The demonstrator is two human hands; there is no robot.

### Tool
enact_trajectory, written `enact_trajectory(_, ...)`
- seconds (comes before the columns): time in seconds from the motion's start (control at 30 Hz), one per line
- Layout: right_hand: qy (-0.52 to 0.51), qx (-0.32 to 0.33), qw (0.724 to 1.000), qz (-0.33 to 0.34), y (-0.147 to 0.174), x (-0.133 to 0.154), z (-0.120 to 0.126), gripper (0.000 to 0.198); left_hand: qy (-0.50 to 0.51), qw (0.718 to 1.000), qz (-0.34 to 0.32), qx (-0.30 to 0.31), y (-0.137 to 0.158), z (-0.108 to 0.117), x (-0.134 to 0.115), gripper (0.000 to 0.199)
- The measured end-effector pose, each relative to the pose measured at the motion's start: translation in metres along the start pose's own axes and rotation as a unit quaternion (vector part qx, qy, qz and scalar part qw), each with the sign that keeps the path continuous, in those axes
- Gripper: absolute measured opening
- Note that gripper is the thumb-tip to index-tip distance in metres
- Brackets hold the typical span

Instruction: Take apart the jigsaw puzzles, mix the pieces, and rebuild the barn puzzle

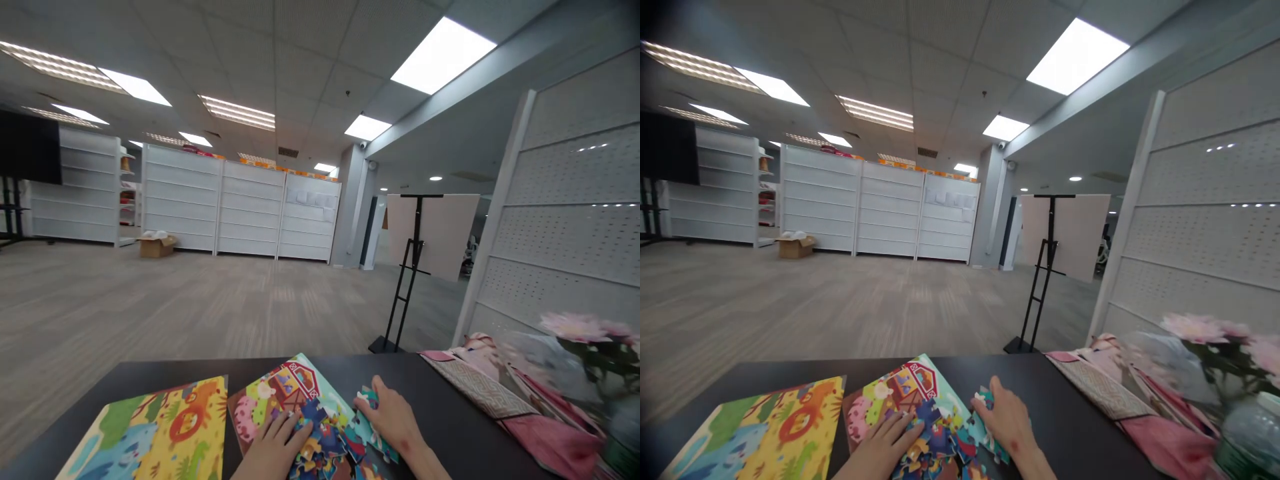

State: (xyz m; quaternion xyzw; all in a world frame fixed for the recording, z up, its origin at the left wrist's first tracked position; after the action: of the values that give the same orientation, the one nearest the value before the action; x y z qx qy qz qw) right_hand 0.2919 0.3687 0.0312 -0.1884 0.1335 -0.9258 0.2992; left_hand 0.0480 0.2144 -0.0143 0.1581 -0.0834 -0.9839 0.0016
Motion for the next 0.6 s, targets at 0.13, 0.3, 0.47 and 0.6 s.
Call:
enact_trajectory(0.13,-0.092,-0.041,0.995,0.018,-0.004,0.002,0.013,0.045,0.016,1.000,0.000,-0.012,-0.005,-0.006,0.005,0.071)
enact_trajectory(0.3,-0.188,-0.060,0.979,0.043,-0.015,0.025,0.020,0.058,0.005,1.000,-0.002,-0.011,-0.010,-0.014,0.009,0.078)
enact_trajectory(0.47,-0.218,-0.013,0.972,0.092,-0.015,0.078,0.008,0.064,-0.004,0.999,0.035,-0.042,-0.018,-0.021,0.017,0.085)
enact_trajectory(0.6,-0.198,0.014,0.973,0.118,-0.005,0.109,-0.016,0.043,-0.008,0.996,0.047,-0.069,-0.012,-0.009,0.014,0.099)
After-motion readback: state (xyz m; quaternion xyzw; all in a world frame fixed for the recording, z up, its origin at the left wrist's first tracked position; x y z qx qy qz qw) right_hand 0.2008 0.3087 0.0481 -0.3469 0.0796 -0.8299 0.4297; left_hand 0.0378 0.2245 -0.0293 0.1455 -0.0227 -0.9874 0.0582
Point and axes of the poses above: each hand's wrist, its own y-axis away from the middle knuckle, its own z-axis out of the back of the hand, x = y × z, the point moved 5 cm from there along -y, towards the middle knuckle, and after that the axes turned 11 degrees about z, right-handed, at the moved point
